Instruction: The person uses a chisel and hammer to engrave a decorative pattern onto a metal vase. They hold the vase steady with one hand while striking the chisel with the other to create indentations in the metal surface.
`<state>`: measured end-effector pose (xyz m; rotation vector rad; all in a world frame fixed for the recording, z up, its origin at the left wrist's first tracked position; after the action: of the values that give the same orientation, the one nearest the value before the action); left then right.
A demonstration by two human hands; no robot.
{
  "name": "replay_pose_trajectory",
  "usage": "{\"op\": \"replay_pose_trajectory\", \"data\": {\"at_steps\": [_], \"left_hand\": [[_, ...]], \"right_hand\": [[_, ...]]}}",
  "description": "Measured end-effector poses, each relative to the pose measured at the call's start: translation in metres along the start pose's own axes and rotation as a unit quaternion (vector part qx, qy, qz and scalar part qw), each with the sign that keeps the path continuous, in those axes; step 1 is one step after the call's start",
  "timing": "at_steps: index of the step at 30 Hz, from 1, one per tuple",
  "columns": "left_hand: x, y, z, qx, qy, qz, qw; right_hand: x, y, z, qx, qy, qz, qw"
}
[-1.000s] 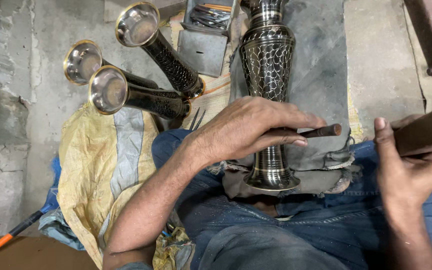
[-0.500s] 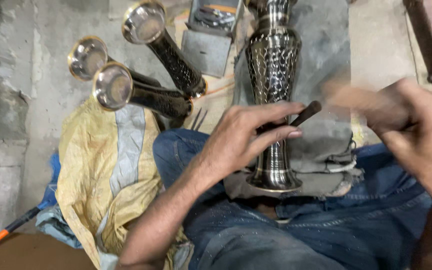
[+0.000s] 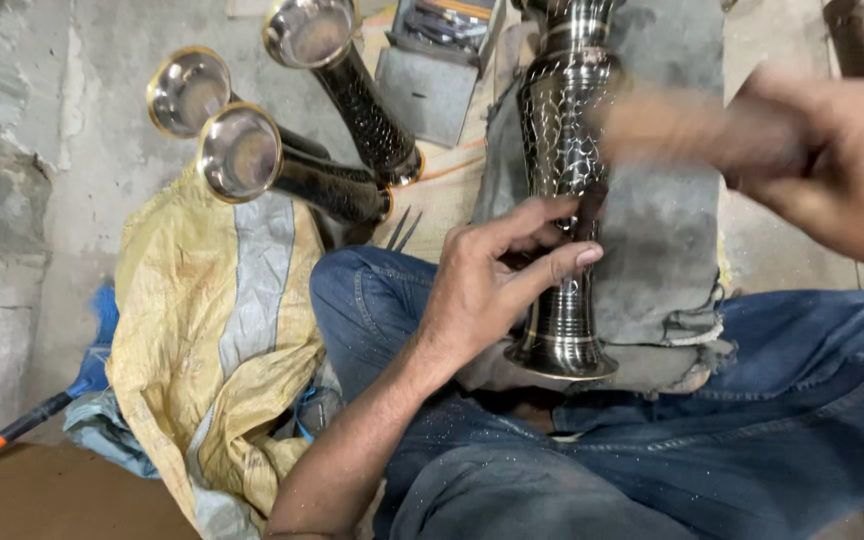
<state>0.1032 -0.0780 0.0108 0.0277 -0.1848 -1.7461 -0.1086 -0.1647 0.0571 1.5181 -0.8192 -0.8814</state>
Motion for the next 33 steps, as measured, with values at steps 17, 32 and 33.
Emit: {"op": "replay_pose_trajectory", "data": {"at_steps": [17,32,33], "left_hand": [[0.018,0.005,-0.017,-0.034,-0.160,-0.176,0.971],[0.005,0.014,-0.027,-0.102,-0.128,-0.108,0.981],[0.005,0.013,-0.028,-0.091,-0.126,-0.106,0.982]], "right_hand": [[-0.054,-0.116,0.103,0.239,-0.293,0.069,0.923],[-0.019,0.016,-0.011,0.154,0.016,0.103,0.982],[-0.012,0.017,-0.015,0.179,0.017,0.100,0.979]]}}
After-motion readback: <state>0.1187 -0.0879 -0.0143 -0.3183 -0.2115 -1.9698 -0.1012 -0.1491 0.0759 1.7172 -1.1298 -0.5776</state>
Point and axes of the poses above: each hand's wrist, its own x-axis towards the middle knuckle, its own y-axis out of the back of the hand, z = x × y, the point moved 8 cm from there along x, towards the middle knuckle
